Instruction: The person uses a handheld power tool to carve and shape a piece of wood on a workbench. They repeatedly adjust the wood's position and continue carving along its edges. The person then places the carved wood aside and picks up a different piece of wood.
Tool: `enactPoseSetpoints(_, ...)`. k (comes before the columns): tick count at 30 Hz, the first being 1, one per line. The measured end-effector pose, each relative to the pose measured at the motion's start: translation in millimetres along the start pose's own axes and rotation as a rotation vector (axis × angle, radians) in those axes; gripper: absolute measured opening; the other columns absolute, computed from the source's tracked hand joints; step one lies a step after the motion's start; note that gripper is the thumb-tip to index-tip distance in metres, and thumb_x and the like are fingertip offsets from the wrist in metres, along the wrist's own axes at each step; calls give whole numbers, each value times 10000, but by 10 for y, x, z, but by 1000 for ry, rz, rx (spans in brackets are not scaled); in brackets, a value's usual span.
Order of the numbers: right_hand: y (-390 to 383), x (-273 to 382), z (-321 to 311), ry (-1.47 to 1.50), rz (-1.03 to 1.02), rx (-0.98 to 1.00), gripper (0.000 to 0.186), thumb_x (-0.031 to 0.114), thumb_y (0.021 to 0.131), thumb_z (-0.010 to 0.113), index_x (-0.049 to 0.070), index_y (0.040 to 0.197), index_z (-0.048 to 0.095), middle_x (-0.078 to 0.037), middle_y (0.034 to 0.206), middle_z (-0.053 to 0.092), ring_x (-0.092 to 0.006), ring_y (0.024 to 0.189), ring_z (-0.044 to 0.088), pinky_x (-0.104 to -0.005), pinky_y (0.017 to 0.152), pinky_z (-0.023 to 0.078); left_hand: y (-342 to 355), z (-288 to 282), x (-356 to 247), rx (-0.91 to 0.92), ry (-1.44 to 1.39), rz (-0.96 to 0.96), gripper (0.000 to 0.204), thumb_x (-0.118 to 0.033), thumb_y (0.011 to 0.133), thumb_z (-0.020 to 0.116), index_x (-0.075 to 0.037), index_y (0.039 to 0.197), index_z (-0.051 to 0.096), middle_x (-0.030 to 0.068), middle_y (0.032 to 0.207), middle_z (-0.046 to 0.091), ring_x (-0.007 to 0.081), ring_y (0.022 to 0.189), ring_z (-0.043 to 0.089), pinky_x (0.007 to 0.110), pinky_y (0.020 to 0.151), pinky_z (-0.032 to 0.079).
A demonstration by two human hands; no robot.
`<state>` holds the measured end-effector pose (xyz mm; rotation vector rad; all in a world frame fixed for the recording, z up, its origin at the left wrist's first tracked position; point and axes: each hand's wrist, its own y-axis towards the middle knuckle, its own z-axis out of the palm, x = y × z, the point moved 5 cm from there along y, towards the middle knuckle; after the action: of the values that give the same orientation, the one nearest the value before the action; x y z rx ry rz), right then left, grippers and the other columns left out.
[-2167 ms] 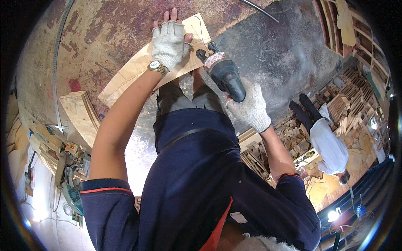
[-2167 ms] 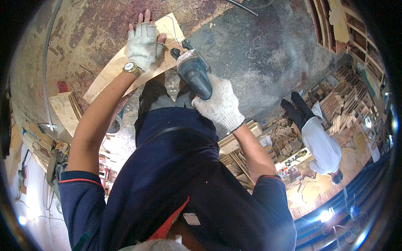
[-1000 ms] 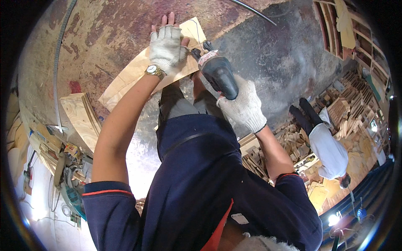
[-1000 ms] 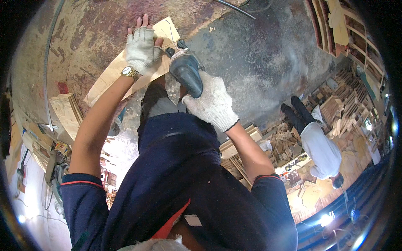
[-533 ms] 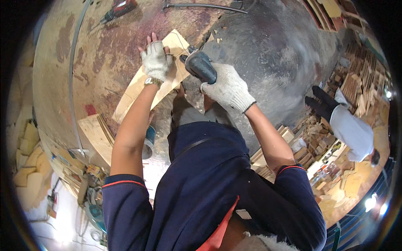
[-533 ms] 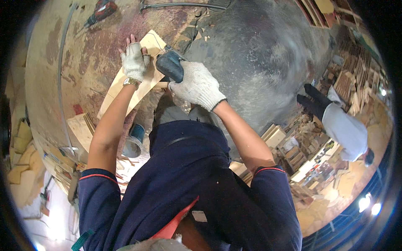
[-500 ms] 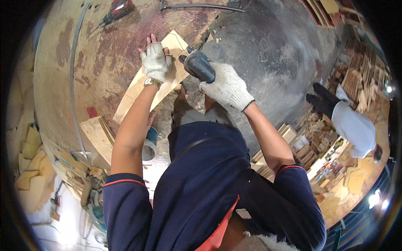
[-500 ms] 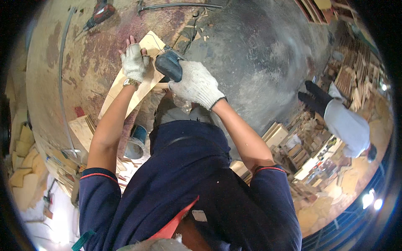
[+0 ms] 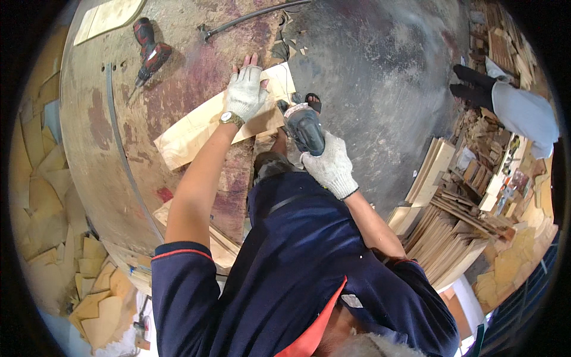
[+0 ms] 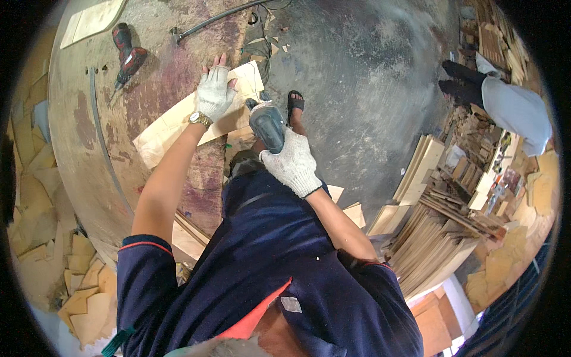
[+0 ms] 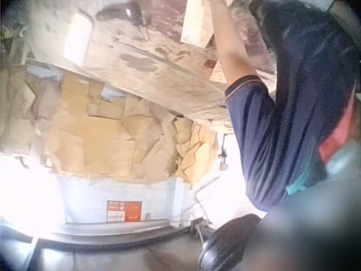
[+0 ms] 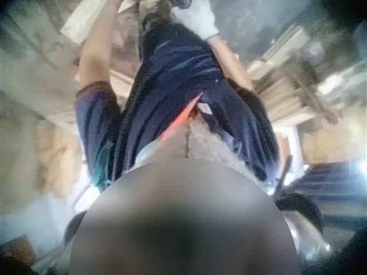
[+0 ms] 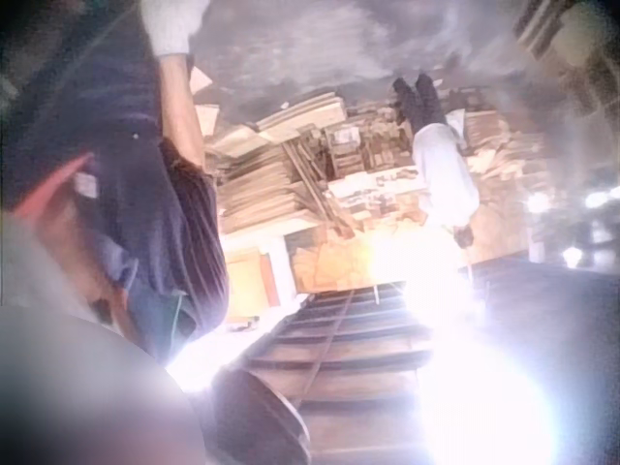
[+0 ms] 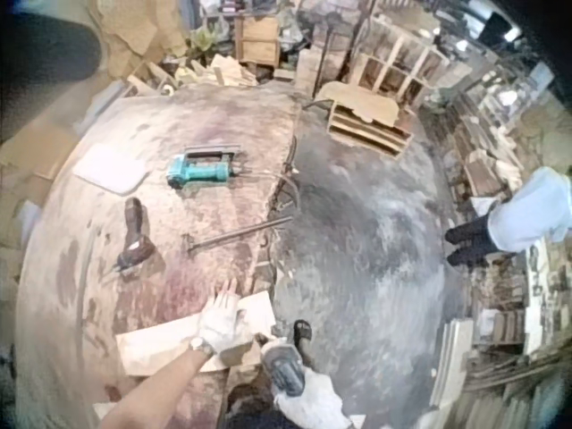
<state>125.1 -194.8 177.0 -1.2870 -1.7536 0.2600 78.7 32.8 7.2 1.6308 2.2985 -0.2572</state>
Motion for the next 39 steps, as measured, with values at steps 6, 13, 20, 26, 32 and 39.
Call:
enactPoseSetpoints(6, -8, 17, 59, 53, 74, 9, 458, 217, 742, 744, 14, 1146, 674, -253, 989, 720, -421, 972, 703, -456, 861, 560, -17, -40, 23, 38, 80, 47, 519, -291, 1010, 547, 1, 1429, 454, 149, 1624, 359, 351, 1484, 367, 583, 1214, 266)
enactPoseSetpoints(13, 32, 47, 49, -75, 46, 9, 415, 227, 748, 767, 0, 1084, 679, -257, 962, 714, -435, 931, 700, -465, 807, 569, -22, -8, 24, 102, 107, 60, 516, -279, 1011, 542, -12, 1443, 453, 143, 1618, 372, 330, 1490, 362, 613, 1206, 257)
enactPoseSetpoints(20, 77, 86, 26, 6, 23, -11, 393, 228, 751, 768, -1, 1059, 679, -261, 937, 707, -448, 908, 696, -478, 796, 567, -17, 7, 34, 119, 121, 76, 522, -279, 1008, 546, 4, 1437, 455, 154, 1617, 369, 335, 1494, 354, 632, 1198, 250)
enactPoseSetpoints(26, 42, 117, 23, -56, -85, -102, 388, 175, 718, 739, 3, 1058, 667, -261, 911, 697, -461, 897, 683, -500, 801, 556, -7, 16, 12, 135, 158, 87, 483, -275, 996, 559, 8, 1383, 502, 178, 1617, 361, 333, 1496, 353, 645, 1193, 247)
enactPoseSetpoints(32, 29, 37, 79, -49, 25, -18, 462, 171, 712, 747, 7, 1131, 645, -269, 987, 679, -468, 962, 648, -520, 854, 528, 2, 22, 5, 164, 168, 96, 511, -298, 1005, 545, 16, 1404, 489, 191, 1626, 338, 335, 1512, 319, 659, 1198, 216)
enactPoseSetpoints(39, 73, 95, 53, -16, -18, -29, 392, 137, 696, 726, -14, 1051, 652, -279, 936, 681, -482, 909, 665, -513, 817, 542, 2, 48, 19, 175, 141, 106, 484, -307, 1014, 537, 19, 1372, 512, 191, 1647, 297, 349, 1523, 294, 669, 1198, 199)
